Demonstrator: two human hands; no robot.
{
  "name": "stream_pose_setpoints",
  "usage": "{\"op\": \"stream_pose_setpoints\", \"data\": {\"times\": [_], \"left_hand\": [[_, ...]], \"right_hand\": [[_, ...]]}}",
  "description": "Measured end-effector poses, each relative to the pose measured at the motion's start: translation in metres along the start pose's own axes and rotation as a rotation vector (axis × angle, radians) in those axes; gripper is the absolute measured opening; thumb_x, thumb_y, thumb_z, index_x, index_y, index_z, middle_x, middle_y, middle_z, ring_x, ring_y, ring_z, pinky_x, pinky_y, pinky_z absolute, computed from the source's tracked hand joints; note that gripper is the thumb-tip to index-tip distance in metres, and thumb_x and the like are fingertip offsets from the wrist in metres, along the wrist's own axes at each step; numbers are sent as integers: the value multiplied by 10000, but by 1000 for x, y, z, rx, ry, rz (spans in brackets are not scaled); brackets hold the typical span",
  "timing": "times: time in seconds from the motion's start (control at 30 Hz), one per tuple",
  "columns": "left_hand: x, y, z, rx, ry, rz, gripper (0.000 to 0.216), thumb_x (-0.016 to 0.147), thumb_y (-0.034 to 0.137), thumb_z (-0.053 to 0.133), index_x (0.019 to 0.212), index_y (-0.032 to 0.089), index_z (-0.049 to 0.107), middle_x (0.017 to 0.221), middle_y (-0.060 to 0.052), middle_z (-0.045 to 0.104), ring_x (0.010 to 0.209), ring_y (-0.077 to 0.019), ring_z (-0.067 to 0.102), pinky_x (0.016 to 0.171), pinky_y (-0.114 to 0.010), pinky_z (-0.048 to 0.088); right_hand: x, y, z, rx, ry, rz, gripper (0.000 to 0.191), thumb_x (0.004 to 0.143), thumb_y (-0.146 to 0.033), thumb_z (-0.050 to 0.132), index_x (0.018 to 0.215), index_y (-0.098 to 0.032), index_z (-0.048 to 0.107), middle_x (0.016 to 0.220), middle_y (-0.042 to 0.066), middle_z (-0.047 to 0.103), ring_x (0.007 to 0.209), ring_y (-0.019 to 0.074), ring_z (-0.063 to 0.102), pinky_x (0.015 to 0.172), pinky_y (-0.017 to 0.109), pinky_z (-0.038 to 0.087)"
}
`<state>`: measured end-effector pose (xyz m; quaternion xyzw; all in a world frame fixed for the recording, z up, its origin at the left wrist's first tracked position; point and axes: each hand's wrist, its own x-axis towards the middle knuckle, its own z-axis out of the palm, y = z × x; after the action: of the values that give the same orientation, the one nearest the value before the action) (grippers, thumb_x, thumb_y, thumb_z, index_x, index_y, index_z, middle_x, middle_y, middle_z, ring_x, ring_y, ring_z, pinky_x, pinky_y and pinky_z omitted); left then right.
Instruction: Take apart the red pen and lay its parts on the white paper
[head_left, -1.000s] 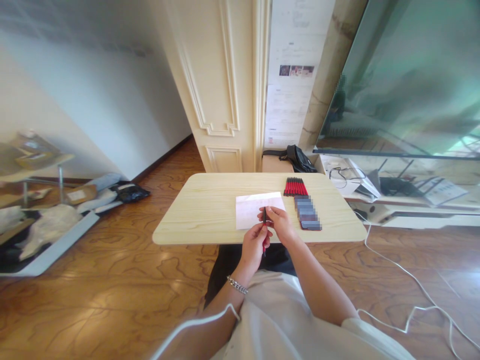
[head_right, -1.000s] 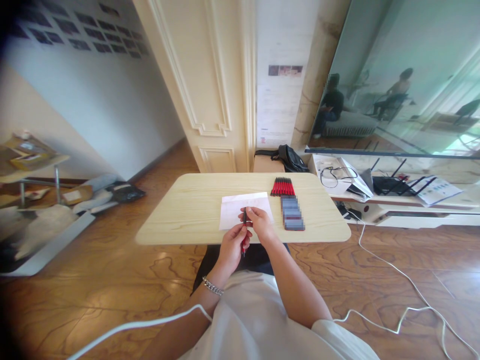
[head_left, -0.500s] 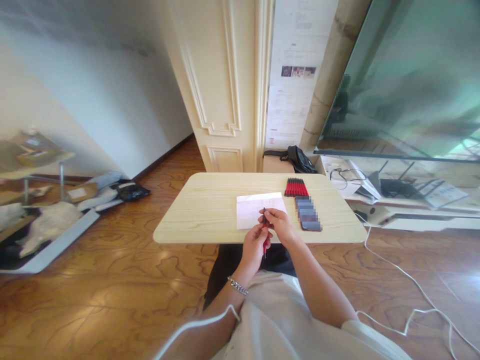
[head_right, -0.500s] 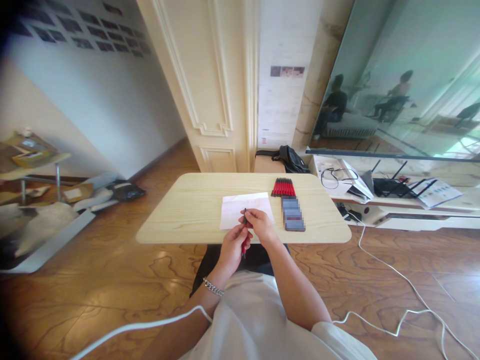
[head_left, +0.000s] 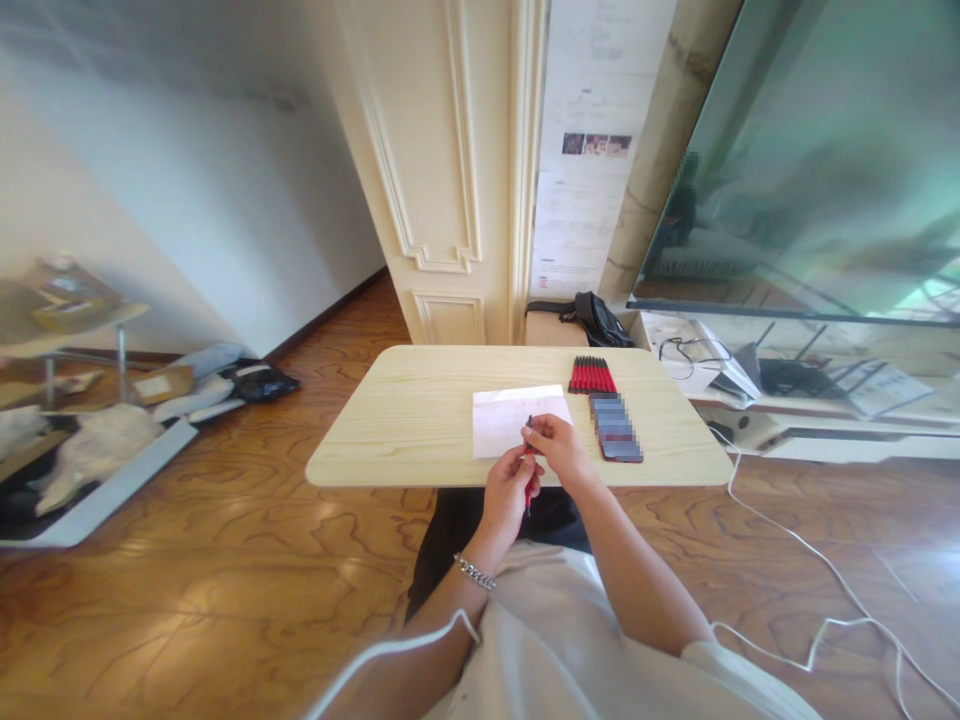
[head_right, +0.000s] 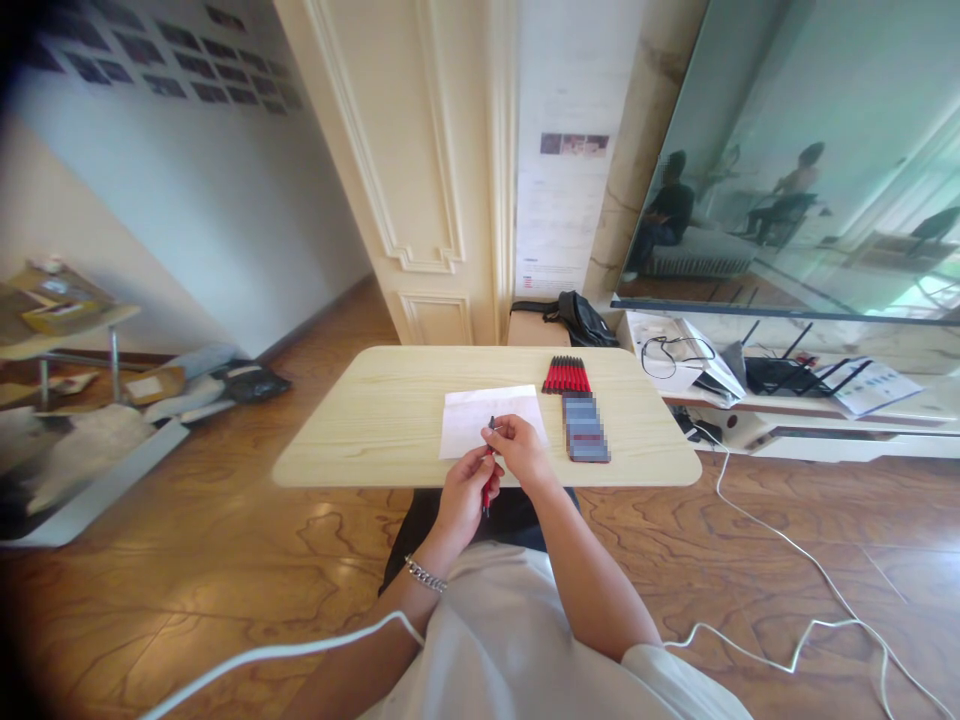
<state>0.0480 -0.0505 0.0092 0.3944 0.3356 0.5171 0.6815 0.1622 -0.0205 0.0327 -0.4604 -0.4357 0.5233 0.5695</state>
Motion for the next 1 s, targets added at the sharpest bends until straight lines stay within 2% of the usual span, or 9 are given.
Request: {"op": "stream_pose_setpoints", "data": {"times": [0.2,0.37,0.57,0.63,0.77,0.83,0.9,1.0], "left_hand": [[0,-2,-1,-14,15,-19,410,752,444,681,1019,142,606,645,5,574,460,-72,471,430,-211,319],[-1,-2,-3,3,-3,-51,407,756,437,678,1045,161,602,610,23,547,457,-69,450,424,-202,290],[-6,-4,-9,-27,-17,-68,376,761,419,674,1032,172,595,608,26,542,451,-67,436,418,-200,261],[-7,-4,-13,-47,2,-55,372,762,417,673,1031,174,590,609,26,543,450,-63,431,421,-196,258],[-9,-1,-19,-48,54,-20,390,767,423,665,1061,178,585,628,22,552,456,-55,425,429,-188,267],[-9,0,-22,-37,72,-11,401,769,431,660,1069,175,586,642,16,556,460,-53,429,425,-185,260],[-9,0,-23,-28,80,-6,412,767,439,659,1071,170,588,649,11,556,462,-54,434,419,-183,250],[-9,0,-23,-21,87,2,419,762,442,662,1068,165,588,649,9,552,462,-54,437,415,-181,248]], "right_hand": [[1,-2,-2,20,-80,58,350,735,-417,669,975,-162,664,842,61,685,677,128,589,683,285,473],[7,-14,-5,35,29,58,356,701,-420,692,964,-181,672,807,45,674,745,148,612,656,260,456],[39,-25,-14,18,146,-28,384,707,-476,672,964,-191,674,840,45,689,681,124,608,625,238,440],[49,-19,-13,-121,138,-46,351,728,-476,645,906,-177,686,781,40,687,645,129,601,614,244,437],[57,0,-3,-658,105,-15,263,745,-381,649,911,-180,683,675,24,677,629,156,604,610,255,416],[56,9,4,-896,126,-39,244,756,-340,650,952,-196,665,729,37,694,694,170,619,651,262,412],[55,15,12,-1077,126,-62,178,778,-326,631,899,-198,662,790,67,704,761,188,627,686,273,406],[54,18,20,-1226,94,-37,142,808,-320,596,806,-193,660,824,101,703,782,208,631,698,288,398]]}}
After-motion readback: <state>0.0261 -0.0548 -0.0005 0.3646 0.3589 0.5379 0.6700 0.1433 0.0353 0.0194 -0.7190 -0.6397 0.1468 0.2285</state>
